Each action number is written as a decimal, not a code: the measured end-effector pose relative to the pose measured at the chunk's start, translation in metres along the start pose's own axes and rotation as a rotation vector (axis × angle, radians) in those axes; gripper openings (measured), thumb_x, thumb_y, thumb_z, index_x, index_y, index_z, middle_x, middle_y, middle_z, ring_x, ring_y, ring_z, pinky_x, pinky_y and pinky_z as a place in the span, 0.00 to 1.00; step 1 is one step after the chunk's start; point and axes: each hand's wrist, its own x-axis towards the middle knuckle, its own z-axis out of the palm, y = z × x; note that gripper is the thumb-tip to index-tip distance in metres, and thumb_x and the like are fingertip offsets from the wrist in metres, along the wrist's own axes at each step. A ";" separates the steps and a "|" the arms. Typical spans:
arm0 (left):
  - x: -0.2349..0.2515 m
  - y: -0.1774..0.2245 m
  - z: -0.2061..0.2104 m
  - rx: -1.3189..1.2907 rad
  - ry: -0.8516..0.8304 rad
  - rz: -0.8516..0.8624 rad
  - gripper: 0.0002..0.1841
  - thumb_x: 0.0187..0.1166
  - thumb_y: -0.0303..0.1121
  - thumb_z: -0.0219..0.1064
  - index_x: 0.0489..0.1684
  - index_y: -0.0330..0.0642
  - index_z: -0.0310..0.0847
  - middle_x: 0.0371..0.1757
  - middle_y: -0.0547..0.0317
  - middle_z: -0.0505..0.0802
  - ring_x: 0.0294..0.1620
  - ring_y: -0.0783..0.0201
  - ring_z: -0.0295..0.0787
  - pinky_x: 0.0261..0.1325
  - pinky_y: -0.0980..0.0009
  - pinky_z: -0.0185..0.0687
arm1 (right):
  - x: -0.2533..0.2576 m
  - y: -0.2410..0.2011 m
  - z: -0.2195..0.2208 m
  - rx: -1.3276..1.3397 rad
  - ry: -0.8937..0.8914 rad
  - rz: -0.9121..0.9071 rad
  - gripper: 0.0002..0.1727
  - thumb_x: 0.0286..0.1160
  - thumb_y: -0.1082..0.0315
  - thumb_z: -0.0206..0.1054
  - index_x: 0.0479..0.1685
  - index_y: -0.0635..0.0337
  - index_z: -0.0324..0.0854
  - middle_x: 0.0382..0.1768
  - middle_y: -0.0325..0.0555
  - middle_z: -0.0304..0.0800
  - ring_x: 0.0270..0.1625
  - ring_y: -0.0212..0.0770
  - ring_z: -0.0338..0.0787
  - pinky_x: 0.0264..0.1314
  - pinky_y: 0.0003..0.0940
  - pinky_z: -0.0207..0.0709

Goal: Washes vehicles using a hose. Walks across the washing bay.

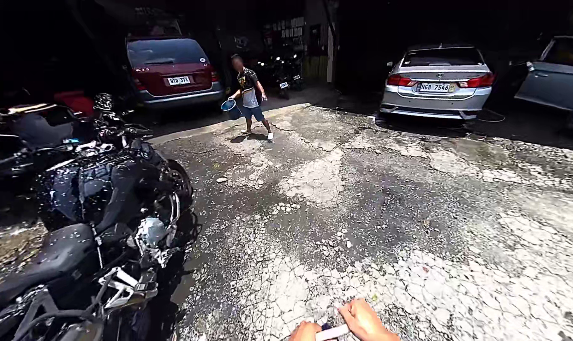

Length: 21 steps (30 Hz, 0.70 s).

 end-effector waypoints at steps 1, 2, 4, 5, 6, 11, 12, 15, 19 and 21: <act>0.026 0.008 -0.008 -0.041 0.018 -0.023 0.35 0.77 0.71 0.58 0.38 0.43 0.89 0.35 0.47 0.94 0.42 0.49 0.94 0.50 0.41 0.87 | 0.024 0.011 -0.023 -0.004 -0.009 0.001 0.41 0.84 0.32 0.42 0.23 0.57 0.86 0.30 0.53 0.91 0.43 0.56 0.92 0.48 0.66 0.80; 0.054 0.017 -0.016 -0.088 0.032 -0.033 0.35 0.76 0.72 0.57 0.39 0.45 0.89 0.35 0.49 0.94 0.41 0.50 0.94 0.49 0.41 0.88 | 0.049 0.024 -0.045 -0.002 -0.010 0.008 0.40 0.84 0.33 0.43 0.22 0.57 0.85 0.29 0.53 0.90 0.41 0.56 0.92 0.46 0.66 0.80; 0.110 0.029 -0.032 -0.161 0.061 -0.018 0.34 0.81 0.69 0.54 0.41 0.43 0.89 0.35 0.49 0.93 0.40 0.51 0.93 0.49 0.42 0.87 | 0.100 0.053 -0.086 0.019 -0.013 0.034 0.40 0.85 0.33 0.44 0.22 0.58 0.84 0.28 0.54 0.89 0.41 0.57 0.91 0.46 0.65 0.80; 0.141 0.034 -0.042 -0.162 0.079 -0.012 0.34 0.84 0.66 0.52 0.42 0.43 0.89 0.36 0.48 0.93 0.41 0.50 0.93 0.50 0.42 0.87 | 0.126 0.067 -0.107 0.063 -0.035 0.048 0.39 0.85 0.35 0.45 0.23 0.59 0.85 0.29 0.55 0.89 0.40 0.56 0.91 0.47 0.64 0.80; 0.174 0.034 -0.054 -0.144 0.092 -0.014 0.34 0.86 0.65 0.50 0.45 0.43 0.89 0.37 0.47 0.94 0.43 0.49 0.94 0.52 0.41 0.87 | 0.154 0.082 -0.128 0.146 -0.072 0.049 0.38 0.87 0.36 0.46 0.26 0.61 0.86 0.27 0.54 0.88 0.36 0.54 0.89 0.44 0.61 0.80; 0.343 0.048 -0.125 -0.037 0.173 -0.139 0.37 0.85 0.69 0.45 0.57 0.45 0.87 0.47 0.42 0.95 0.53 0.41 0.94 0.57 0.36 0.85 | 0.281 0.135 -0.249 0.789 -0.206 0.154 0.21 0.96 0.58 0.48 0.58 0.68 0.78 0.43 0.56 0.93 0.42 0.49 0.97 0.50 0.48 0.94; 0.368 0.056 -0.144 -0.032 0.201 -0.175 0.37 0.85 0.70 0.45 0.59 0.46 0.87 0.47 0.42 0.95 0.53 0.41 0.94 0.57 0.36 0.86 | 0.309 0.133 -0.272 0.838 -0.099 0.165 0.21 0.95 0.59 0.49 0.60 0.69 0.78 0.43 0.56 0.92 0.41 0.49 0.96 0.48 0.50 0.93; 0.426 0.097 -0.214 -0.078 0.277 -0.341 0.36 0.86 0.68 0.44 0.66 0.49 0.83 0.51 0.44 0.95 0.56 0.42 0.93 0.59 0.37 0.86 | 0.392 0.088 -0.351 0.993 0.189 0.072 0.20 0.96 0.60 0.47 0.68 0.67 0.74 0.31 0.53 0.85 0.27 0.48 0.91 0.33 0.48 0.92; 0.479 0.133 -0.305 -0.147 0.662 -0.516 0.31 0.90 0.61 0.44 0.63 0.45 0.81 0.39 0.48 0.94 0.45 0.47 0.95 0.50 0.44 0.89 | 0.485 -0.025 -0.445 1.014 0.313 -0.201 0.19 0.94 0.58 0.46 0.69 0.61 0.71 0.23 0.42 0.74 0.12 0.37 0.72 0.13 0.36 0.74; 0.508 0.136 -0.354 -0.160 0.896 -0.544 0.28 0.91 0.57 0.47 0.62 0.42 0.81 0.35 0.49 0.93 0.40 0.48 0.95 0.45 0.45 0.89 | 0.519 -0.072 -0.488 0.970 0.362 -0.371 0.21 0.94 0.58 0.45 0.73 0.61 0.69 0.27 0.44 0.77 0.15 0.38 0.74 0.17 0.38 0.76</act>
